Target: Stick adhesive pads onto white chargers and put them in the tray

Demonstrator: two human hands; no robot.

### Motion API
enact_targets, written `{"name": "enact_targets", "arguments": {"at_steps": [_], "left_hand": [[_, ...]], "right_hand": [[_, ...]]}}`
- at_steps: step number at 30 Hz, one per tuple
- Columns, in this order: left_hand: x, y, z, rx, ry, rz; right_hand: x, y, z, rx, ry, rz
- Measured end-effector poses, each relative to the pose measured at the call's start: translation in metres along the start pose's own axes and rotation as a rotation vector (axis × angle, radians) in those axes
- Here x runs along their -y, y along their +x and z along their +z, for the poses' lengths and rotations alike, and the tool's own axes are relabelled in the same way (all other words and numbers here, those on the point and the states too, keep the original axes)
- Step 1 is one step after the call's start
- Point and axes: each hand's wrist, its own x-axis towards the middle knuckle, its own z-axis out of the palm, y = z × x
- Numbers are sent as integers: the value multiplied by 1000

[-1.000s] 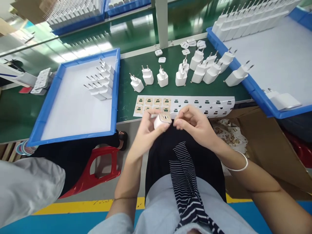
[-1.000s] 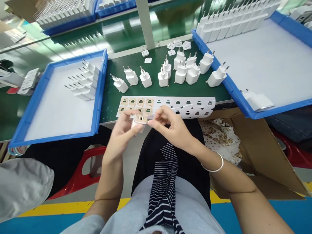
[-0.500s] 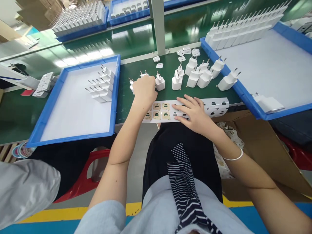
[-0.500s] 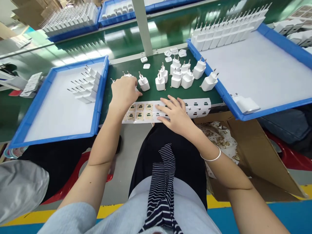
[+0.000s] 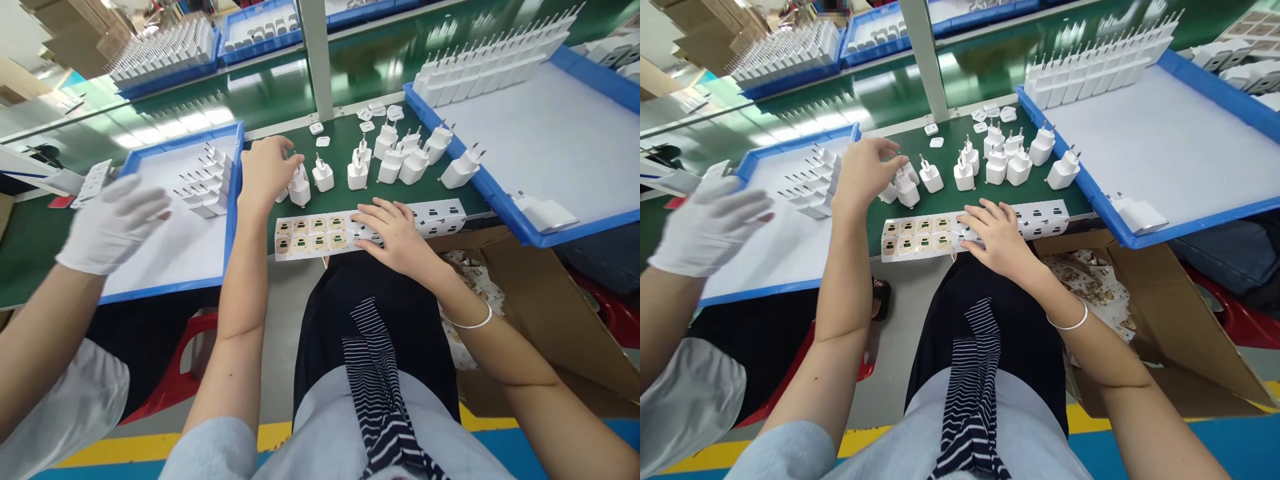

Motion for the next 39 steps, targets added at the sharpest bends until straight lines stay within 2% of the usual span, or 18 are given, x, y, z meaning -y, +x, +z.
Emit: {"name": "enact_targets", "arguments": {"at_steps": [5, 12, 18, 21, 23, 24, 27, 28, 29, 30, 32, 35, 37, 39], "left_hand": [[4, 19, 1, 26, -9, -77], [5, 26, -4, -162, -27, -86], [3, 40, 6, -112, -4, -103], [-4, 38, 0, -93, 39, -106], [-15, 24, -9, -149, 19, -64], [-21, 13, -14, -232, -7, -30], [-35, -38, -16, -364, -141, 244], [-37, -58, -10, -348, -155, 315], [-36, -76, -2, -274, -156, 386], [-34, -92, 9, -147, -146, 432], [-26, -116, 34, -46, -106, 435], [-13, -130, 64, -80, -91, 446], [-8, -132, 73, -132, -86, 469], [-6, -133, 75, -163, -71, 487]], "right_hand": [[-1, 0, 1, -5, 8, 0], [1, -2, 4, -37, -1, 0], [1, 0, 6, -36, 2, 6], [3, 3, 4, -30, 6, 20], [5, 5, 1, -7, 24, 31], [6, 7, -1, 8, 41, 39], [8, 16, -6, 36, 112, 70], [8, 19, -7, 37, 132, 82], [7, 22, -8, 35, 150, 90], [7, 24, -8, 34, 170, 96], [7, 27, -12, 42, 237, 99], [3, 28, -33, 19, 347, 56], [-5, 34, -61, -53, 335, 19], [-22, 51, -96, -142, 256, 42]]}}
